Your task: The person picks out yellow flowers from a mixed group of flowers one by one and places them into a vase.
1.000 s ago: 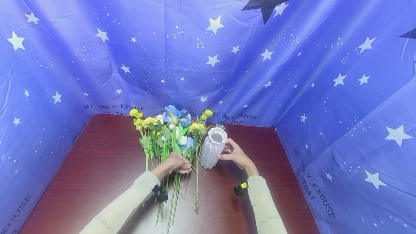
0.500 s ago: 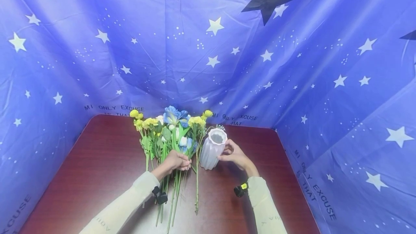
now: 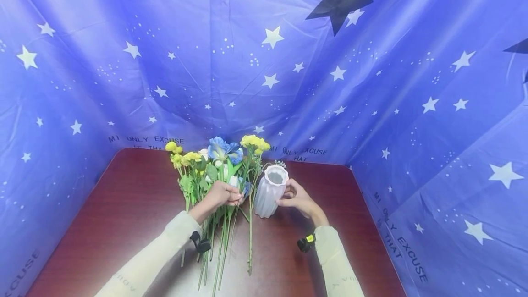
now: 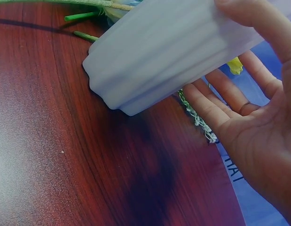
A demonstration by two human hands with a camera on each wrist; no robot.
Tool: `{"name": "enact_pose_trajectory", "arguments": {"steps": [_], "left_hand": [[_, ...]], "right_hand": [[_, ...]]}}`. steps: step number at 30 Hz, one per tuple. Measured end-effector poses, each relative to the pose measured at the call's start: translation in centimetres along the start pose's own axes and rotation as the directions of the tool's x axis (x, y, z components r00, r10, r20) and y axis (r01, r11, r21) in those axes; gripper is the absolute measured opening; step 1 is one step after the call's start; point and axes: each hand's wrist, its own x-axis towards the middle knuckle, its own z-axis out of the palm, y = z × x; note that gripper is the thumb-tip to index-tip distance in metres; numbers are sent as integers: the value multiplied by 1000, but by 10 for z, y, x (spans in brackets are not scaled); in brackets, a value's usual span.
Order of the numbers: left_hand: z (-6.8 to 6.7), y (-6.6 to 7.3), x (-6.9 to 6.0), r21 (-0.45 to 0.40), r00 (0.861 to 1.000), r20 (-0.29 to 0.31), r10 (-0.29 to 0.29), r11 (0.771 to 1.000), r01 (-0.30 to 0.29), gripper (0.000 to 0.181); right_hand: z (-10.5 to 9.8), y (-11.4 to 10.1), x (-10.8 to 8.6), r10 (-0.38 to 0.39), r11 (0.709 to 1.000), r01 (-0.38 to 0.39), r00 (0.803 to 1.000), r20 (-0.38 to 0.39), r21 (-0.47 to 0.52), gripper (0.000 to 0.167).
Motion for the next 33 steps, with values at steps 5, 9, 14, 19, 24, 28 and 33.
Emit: {"name": "enact_pose_trajectory", "arguments": {"steps": [5, 9, 14, 19, 24, 28, 33], "left_hand": [[-5, 20, 0, -14, 999, -3, 36, 999, -36, 21], [-9, 37, 0, -21, 998, 1, 68, 997, -68, 22], [-14, 55, 2, -13, 994, 6, 108, 994, -108, 17], [-12, 75, 2, 6, 992, 3, 125, 992, -125, 19], [-7, 92, 1, 68, 978, 22, 206, 976, -207, 18], [-2, 103, 3, 112, 965, 59, 257, 959, -262, 18], [7, 115, 8, 167, 926, 86, 367, 911, -376, 18]], "right_hand": [[1, -1, 0, 14, 1000, -14, 1000, -2, -10, 80], [2, -1, 0, 13, 1000, -13, 1000, -1, -18, 81], [1, 0, 0, 10, 1000, -10, 1000, -1, -24, 85], [1, -1, 0, 17, 999, -17, 1000, -6, -29, 87], [-1, 1, -1, 10, 1000, -10, 1000, 3, -23, 82], [-3, 2, 0, 4, 1000, -4, 1000, 5, -17, 81], [-2, 2, 2, 1, 1000, -1, 1000, 6, -25, 84]]}}
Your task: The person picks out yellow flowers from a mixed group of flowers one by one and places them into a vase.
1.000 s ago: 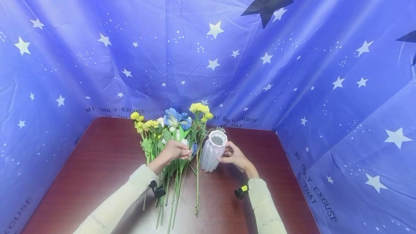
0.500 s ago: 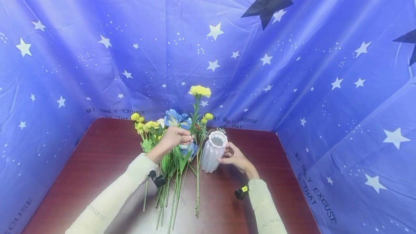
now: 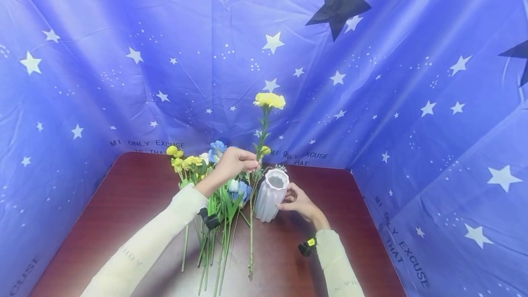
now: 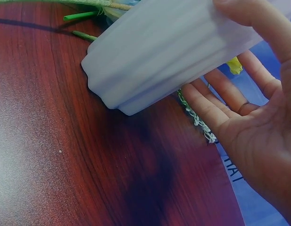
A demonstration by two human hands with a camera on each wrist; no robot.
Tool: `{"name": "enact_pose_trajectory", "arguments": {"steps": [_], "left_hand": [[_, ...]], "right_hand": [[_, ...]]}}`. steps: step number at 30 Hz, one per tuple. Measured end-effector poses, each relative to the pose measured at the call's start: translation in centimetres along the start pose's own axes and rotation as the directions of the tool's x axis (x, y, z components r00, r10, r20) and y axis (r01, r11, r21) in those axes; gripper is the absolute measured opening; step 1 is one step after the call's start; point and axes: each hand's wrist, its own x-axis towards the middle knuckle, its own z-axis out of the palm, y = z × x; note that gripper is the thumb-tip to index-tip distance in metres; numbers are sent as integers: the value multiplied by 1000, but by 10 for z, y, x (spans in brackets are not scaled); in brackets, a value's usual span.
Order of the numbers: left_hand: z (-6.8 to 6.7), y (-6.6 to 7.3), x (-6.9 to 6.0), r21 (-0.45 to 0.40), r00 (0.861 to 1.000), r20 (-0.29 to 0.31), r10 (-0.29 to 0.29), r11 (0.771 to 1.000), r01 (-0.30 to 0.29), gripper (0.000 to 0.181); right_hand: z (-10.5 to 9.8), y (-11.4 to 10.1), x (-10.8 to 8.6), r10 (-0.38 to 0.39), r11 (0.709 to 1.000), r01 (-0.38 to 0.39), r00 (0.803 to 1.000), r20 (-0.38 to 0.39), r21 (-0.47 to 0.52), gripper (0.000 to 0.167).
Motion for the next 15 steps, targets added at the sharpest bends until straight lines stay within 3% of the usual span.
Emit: {"name": "enact_pose_trajectory", "arguments": {"steps": [7, 15], "left_hand": [[11, 15, 10, 65, 986, -39, 162, 985, -159, 14], [28, 16, 16, 153, 970, -67, 232, 963, -220, 14]], "right_hand": [[1, 0, 1, -5, 1000, 5, 1000, 3, -2, 86], [1, 0, 0, 9, 1000, -9, 1000, -8, 3, 84]]}}
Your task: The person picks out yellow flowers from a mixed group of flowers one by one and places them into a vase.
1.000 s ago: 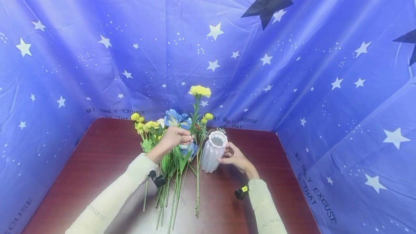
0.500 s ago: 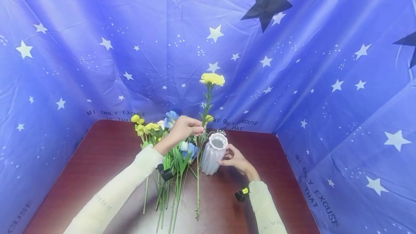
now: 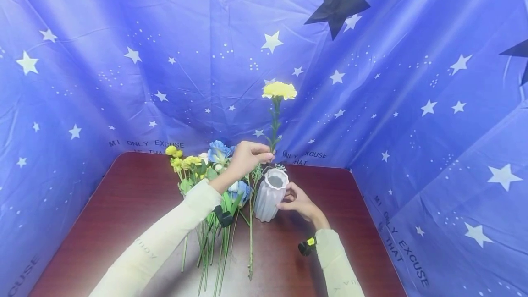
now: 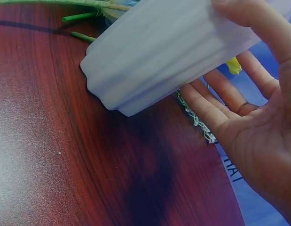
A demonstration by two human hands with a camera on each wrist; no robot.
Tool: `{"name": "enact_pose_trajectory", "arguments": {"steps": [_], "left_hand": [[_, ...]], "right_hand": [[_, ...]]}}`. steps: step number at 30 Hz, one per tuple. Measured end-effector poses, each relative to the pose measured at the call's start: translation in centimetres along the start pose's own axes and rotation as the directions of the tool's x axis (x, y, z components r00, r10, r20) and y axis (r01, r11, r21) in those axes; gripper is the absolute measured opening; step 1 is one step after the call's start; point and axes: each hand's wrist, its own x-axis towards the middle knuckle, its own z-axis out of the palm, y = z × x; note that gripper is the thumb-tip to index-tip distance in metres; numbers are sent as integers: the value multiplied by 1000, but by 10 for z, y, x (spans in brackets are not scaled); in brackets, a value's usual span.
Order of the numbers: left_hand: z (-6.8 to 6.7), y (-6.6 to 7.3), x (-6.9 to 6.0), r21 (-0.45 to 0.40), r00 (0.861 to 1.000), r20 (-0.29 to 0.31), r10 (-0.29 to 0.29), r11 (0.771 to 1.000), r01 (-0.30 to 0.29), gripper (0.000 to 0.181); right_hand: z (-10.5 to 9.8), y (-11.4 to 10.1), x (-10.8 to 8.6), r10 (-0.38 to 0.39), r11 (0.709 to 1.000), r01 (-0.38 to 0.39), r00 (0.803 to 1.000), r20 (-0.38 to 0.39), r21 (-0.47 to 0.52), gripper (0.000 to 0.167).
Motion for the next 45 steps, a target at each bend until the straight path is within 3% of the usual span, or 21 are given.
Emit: {"name": "enact_pose_trajectory", "arguments": {"steps": [8, 16, 21, 29, 38, 45], "left_hand": [[9, 1, -1, 50, 1000, 31, -2, 999, 1, 17], [10, 4, -1, 59, 993, 111, -42, 998, 36, 16], [9, 3, 0, 15, 980, 184, -71, 997, 70, 16], [7, 0, 5, 68, 953, 278, -116, 993, 101, 16], [13, -2, 5, 133, 939, 318, -133, 987, 95, 12], [21, -4, 3, 243, 941, 324, -103, 970, 22, 8]], "right_hand": [[0, -1, -1, -19, 1000, 19, 1000, 24, 4, 82], [-2, 0, 1, 6, 1000, -6, 1000, 19, -3, 86], [-2, 0, 1, 15, 1000, -15, 1000, 26, -13, 91], [-1, -3, 0, 20, 1000, -20, 999, 27, -12, 93], [-3, -1, 0, 25, 999, -25, 999, 39, -21, 92], [-3, -2, 0, 23, 999, -22, 999, 45, -29, 91]]}}
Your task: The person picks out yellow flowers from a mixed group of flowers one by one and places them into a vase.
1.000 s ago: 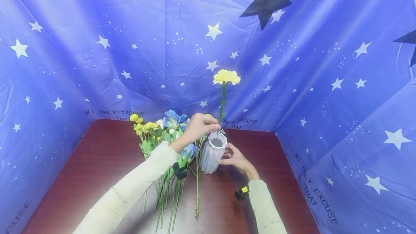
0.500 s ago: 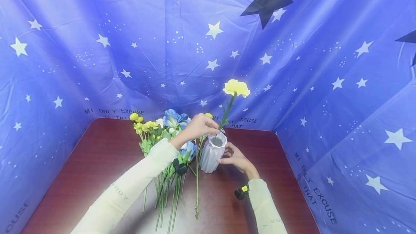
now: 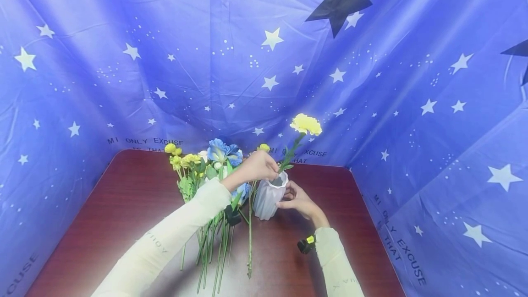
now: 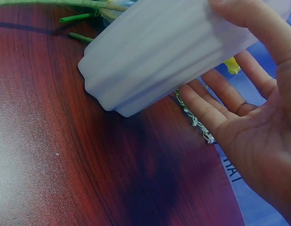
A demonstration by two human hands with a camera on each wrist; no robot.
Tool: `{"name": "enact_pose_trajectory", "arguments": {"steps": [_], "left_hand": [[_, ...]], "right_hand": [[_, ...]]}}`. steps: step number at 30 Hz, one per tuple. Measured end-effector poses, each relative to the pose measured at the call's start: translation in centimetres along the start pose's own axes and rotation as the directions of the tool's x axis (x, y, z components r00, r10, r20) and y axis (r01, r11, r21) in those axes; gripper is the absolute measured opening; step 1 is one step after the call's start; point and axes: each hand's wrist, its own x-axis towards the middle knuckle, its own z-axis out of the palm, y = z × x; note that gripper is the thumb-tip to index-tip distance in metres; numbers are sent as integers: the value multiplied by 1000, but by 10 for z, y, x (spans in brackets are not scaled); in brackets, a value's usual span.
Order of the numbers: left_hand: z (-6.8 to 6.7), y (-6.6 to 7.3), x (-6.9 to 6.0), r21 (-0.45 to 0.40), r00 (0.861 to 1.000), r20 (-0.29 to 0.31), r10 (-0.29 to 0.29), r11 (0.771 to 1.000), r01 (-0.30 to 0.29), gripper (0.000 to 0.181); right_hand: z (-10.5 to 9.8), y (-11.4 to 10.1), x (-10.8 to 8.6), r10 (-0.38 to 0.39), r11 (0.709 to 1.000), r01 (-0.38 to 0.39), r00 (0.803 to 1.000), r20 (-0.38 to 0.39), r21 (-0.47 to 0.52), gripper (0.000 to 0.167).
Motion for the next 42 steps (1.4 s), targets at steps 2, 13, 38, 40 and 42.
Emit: {"name": "enact_pose_trajectory", "arguments": {"steps": [2, 13, 38, 40, 42], "left_hand": [[2, 1, -1, 9, 1000, 1, -9, 1000, 9, 8], [14, 8, -2, 137, 999, 14, -37, 990, 35, 8], [27, 10, 2, 274, 998, 9, -63, 960, 59, 12], [26, 10, 2, 272, 998, 16, -66, 961, 59, 11], [25, 11, 2, 267, 998, 20, -66, 962, 58, 10]], "right_hand": [[1, -1, 0, 4, 1000, -4, 1000, 2, 0, 91], [-1, -4, -2, 18, 1000, -18, 1000, 16, -16, 94], [0, -2, -2, 50, 999, -50, 998, -23, -14, 77], [0, -3, -2, 51, 999, -51, 998, -21, -11, 84], [0, -3, -1, 48, 999, -48, 999, -18, -9, 91]]}}
